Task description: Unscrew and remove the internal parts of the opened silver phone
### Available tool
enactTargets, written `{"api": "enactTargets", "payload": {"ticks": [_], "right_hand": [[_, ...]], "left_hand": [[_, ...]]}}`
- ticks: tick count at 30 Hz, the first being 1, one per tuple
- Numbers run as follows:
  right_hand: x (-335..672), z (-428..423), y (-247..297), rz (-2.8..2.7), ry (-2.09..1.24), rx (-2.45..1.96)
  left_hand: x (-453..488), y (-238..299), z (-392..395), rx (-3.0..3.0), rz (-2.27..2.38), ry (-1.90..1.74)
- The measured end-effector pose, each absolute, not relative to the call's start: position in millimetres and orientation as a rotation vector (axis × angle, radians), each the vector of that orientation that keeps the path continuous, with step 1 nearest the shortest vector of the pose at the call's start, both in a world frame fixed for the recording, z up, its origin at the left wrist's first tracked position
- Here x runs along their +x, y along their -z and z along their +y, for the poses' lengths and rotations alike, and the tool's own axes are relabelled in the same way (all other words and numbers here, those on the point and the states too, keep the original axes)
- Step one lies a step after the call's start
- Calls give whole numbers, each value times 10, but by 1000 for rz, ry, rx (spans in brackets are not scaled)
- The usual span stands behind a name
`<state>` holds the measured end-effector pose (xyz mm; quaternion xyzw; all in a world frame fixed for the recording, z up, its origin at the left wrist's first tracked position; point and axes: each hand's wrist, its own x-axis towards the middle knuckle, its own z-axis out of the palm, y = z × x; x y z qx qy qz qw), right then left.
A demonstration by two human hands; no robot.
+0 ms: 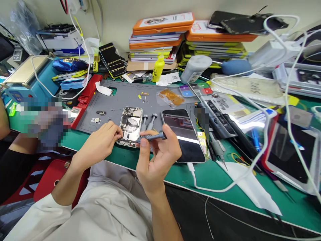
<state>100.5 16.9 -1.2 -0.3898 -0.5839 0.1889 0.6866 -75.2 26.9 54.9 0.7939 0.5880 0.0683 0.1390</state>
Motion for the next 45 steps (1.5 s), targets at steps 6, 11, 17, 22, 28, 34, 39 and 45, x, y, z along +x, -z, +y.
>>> {"api": "enactTargets", "payload": {"ticks": [6, 11, 17, 22, 28, 34, 39, 45], "right_hand": [[994, 189, 11, -1306, -382, -891], [1068, 171, -137, -1268, -324, -837], [1254, 266, -283, -1996, -176, -1144], [1315, 414, -141, -2359, 69, -1006], [1335, 420, -147, -2423, 184, -893], [1323, 431, -207, -2458, 177, -869], [1338, 430, -217, -2498, 189, -866], [1365, 427, -241, -2523, 196, -841]], "left_hand": [[-853, -382, 191, 2185, 1604, -667], [-942, -198, 15, 2362, 1544, -971], [-988, -51, -59, 2719, 1437, -1109], [-964, -45, -54, 2733, 1469, -1043], [-940, -43, -67, 2701, 1476, -1027], [-930, -45, -60, 2685, 1450, -1041], [-931, -24, -70, 2681, 1439, -1024], [-926, -15, -80, 2674, 1450, -1009]]}}
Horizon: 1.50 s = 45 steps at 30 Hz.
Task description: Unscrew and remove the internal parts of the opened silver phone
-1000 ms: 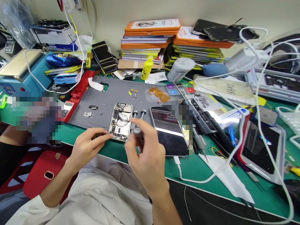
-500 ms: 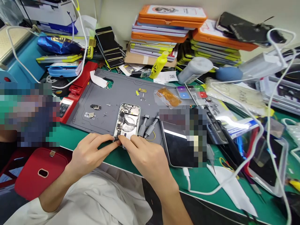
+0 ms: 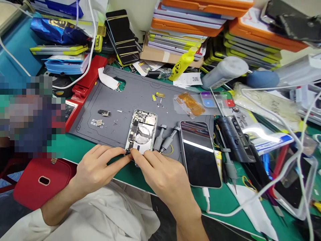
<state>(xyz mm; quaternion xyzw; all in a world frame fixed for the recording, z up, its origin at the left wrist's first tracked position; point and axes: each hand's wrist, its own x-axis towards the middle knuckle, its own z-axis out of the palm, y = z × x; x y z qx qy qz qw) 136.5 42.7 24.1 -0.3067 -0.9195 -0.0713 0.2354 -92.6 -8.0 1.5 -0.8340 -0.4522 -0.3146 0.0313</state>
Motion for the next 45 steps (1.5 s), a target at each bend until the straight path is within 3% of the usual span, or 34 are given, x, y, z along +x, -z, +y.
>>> {"api": "enactTargets", "payload": {"ticks": [12, 17, 21, 26, 36, 40, 45], "right_hand": [[1398, 403, -205, -2486, 84, -848], [1371, 312, -148, -1706, -122, -1176], [1316, 318, -63, -1387, -356, -1108], [1314, 311, 47, -1344, -211, -1101], [1321, 223, 69, -1341, -389, -1064], [1313, 198, 96, -1410, -298, -1094], [1317, 238, 51, -1481, 78, -1236]], "left_hand": [[-931, -16, -71, -2562, -1398, 964], [-940, -22, -77, -2565, -1471, 1117], [-907, -63, -44, -2538, -1625, 1241], [-876, -145, 38, -2543, -1646, 1005], [-912, -262, 119, -2656, -1775, 889], [-955, -313, 141, -2604, -2108, 1178], [-1056, -284, 183, -2240, -2383, 1894]]}}
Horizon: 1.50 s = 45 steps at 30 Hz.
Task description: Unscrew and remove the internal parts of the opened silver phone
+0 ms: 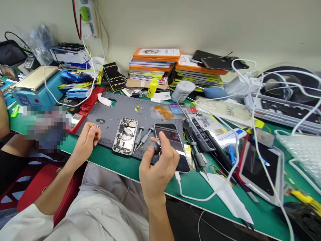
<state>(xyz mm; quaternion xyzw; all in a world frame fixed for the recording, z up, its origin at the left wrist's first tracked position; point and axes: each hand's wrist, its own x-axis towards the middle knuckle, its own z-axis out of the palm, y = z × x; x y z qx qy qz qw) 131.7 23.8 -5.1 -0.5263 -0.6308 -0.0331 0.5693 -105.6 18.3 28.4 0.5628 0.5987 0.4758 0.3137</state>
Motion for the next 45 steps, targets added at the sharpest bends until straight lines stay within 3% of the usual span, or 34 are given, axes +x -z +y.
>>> {"api": "enactTargets", "payload": {"ticks": [3, 6, 12, 15, 23, 45], "right_hand": [[1377, 285, -16, -1502, 198, -1415], [1435, 304, -90, -1415, 81, -1526], [1216, 247, -199, -1000, -750, -1095], [985, 226, -210, -916, -964, -964], [763, 126, -113, -898, -826, -907], [808, 103, -39, -1015, -876, -927]], "left_hand": [[-1048, -256, 196, 1358, 1406, -1303], [-1005, -268, 212, 1240, 1221, -1226], [-954, -279, 241, 1090, 1073, -1115], [-929, -234, 248, 1073, 1054, -1027], [-903, -218, 131, 1217, 1125, -989], [-1007, -233, 172, 1058, 1081, -1060]]}}
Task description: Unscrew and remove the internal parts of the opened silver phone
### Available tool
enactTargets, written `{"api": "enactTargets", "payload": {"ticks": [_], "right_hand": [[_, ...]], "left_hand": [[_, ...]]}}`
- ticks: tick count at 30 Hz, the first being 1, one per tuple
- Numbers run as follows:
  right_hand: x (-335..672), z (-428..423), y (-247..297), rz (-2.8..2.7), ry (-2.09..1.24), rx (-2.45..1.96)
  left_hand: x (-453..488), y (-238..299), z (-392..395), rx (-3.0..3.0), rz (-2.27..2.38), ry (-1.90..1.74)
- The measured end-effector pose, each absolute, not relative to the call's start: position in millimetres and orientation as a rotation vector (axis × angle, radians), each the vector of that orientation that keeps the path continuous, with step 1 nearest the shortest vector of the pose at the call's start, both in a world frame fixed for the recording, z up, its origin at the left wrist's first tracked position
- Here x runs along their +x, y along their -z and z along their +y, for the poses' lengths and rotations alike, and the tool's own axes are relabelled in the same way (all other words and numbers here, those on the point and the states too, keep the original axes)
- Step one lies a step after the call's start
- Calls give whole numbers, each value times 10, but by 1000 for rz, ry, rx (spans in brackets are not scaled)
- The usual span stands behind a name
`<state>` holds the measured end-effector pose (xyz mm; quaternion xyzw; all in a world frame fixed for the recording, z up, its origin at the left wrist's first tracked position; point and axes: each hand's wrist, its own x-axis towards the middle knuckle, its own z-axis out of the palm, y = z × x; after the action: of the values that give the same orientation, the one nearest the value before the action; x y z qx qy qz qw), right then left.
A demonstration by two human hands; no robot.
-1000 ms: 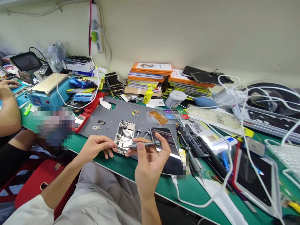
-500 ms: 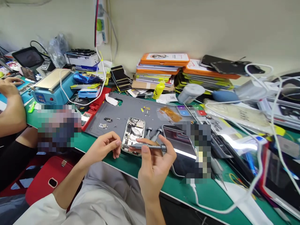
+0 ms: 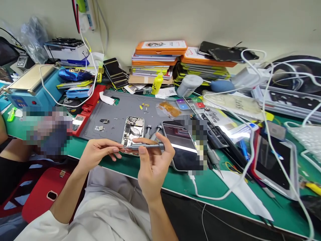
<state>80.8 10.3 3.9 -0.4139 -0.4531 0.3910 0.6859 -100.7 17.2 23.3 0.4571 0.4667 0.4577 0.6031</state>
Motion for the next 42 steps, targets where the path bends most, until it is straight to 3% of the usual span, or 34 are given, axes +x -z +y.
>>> {"api": "enactTargets", "payload": {"ticks": [42], "right_hand": [[870, 132, -52, -924, -1093, -900]], "left_hand": [[-1046, -216, 136, 1159, 1030, -1018]]}}
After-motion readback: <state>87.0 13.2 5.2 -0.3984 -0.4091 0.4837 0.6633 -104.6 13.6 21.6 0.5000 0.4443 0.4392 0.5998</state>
